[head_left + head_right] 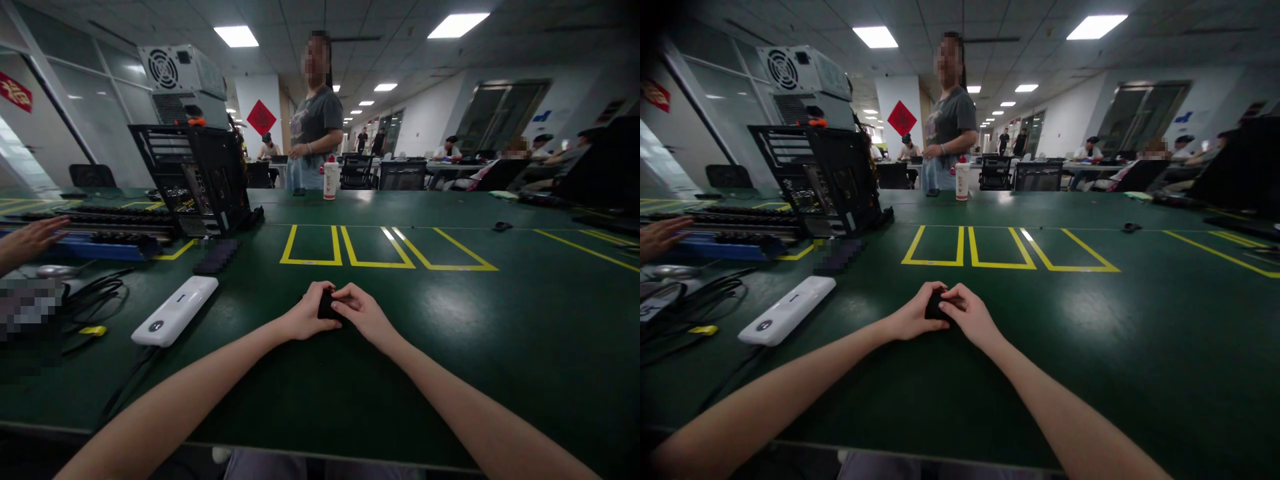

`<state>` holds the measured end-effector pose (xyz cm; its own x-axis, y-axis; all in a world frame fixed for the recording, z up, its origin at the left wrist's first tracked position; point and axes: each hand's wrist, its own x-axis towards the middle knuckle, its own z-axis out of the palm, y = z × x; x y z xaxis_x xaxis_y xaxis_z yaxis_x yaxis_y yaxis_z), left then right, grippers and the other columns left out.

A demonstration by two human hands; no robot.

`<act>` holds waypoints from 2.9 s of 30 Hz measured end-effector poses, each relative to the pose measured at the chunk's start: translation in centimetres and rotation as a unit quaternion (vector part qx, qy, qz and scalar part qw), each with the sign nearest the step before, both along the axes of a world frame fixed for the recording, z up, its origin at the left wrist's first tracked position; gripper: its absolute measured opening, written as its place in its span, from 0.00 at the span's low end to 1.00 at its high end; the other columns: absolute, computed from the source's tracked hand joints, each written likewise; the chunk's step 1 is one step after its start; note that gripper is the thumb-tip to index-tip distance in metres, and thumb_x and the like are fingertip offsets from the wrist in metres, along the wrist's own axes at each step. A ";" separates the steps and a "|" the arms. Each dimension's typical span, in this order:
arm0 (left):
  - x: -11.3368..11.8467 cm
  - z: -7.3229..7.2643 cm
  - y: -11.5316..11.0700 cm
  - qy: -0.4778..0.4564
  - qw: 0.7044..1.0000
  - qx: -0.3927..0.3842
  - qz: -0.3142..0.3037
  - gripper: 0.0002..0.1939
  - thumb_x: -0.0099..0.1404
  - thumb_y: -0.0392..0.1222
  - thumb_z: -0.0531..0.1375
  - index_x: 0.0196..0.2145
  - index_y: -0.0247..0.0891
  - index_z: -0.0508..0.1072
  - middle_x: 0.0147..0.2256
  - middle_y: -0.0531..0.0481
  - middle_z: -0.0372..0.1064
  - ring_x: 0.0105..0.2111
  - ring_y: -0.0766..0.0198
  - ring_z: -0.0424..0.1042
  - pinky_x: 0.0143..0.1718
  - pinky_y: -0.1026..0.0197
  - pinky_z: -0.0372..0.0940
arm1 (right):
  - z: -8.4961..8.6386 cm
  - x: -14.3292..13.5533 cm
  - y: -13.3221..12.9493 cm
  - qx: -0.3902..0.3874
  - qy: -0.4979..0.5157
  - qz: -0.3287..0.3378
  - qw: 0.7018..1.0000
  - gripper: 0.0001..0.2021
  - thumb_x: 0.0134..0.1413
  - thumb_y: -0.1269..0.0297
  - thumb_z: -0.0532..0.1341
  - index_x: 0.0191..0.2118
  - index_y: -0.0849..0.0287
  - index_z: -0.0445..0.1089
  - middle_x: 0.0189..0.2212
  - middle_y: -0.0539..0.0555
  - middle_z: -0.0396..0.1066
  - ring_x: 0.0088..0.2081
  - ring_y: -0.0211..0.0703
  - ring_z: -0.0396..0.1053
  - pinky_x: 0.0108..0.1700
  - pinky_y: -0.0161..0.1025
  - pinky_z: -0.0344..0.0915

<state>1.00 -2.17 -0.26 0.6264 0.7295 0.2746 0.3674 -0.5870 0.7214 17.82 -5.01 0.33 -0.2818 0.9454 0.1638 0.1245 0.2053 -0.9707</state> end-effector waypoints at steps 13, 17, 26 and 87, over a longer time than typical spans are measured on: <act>-0.2 0.7 -0.6 -0.009 1.000 0.024 -0.005 0.31 0.50 0.40 0.63 0.49 0.43 0.53 0.46 0.46 0.54 0.46 0.55 0.59 0.47 0.49 0.59 | 0.5 0.3 -0.5 -0.030 -0.014 0.049 0.998 0.09 0.50 0.67 0.56 0.39 0.54 0.60 0.38 0.49 0.64 0.43 0.41 0.66 0.45 0.43 0.65; -0.1 0.4 -0.5 -0.014 0.999 0.028 0.003 0.31 0.50 0.41 0.62 0.49 0.43 0.53 0.46 0.46 0.54 0.45 0.55 0.59 0.46 0.49 0.59 | 0.2 0.3 -1.0 -0.026 -0.002 0.055 0.998 0.11 0.49 0.68 0.57 0.40 0.53 0.59 0.42 0.49 0.61 0.45 0.41 0.65 0.45 0.43 0.65; 0.1 0.6 -0.4 -0.005 1.000 -0.018 0.017 0.31 0.49 0.39 0.63 0.48 0.45 0.53 0.46 0.48 0.53 0.46 0.55 0.59 0.46 0.48 0.60 | 0.0 0.0 -0.5 -0.005 -0.040 -0.009 0.999 0.09 0.51 0.67 0.55 0.40 0.54 0.59 0.41 0.50 0.62 0.47 0.41 0.62 0.48 0.43 0.63; -0.3 1.6 -0.9 -0.005 1.000 -0.011 -0.009 0.30 0.51 0.40 0.62 0.50 0.44 0.53 0.47 0.46 0.54 0.46 0.55 0.59 0.48 0.48 0.58 | 0.3 0.3 -0.4 -0.047 -0.024 0.034 0.998 0.10 0.49 0.66 0.57 0.40 0.54 0.60 0.42 0.51 0.63 0.47 0.43 0.63 0.48 0.44 0.63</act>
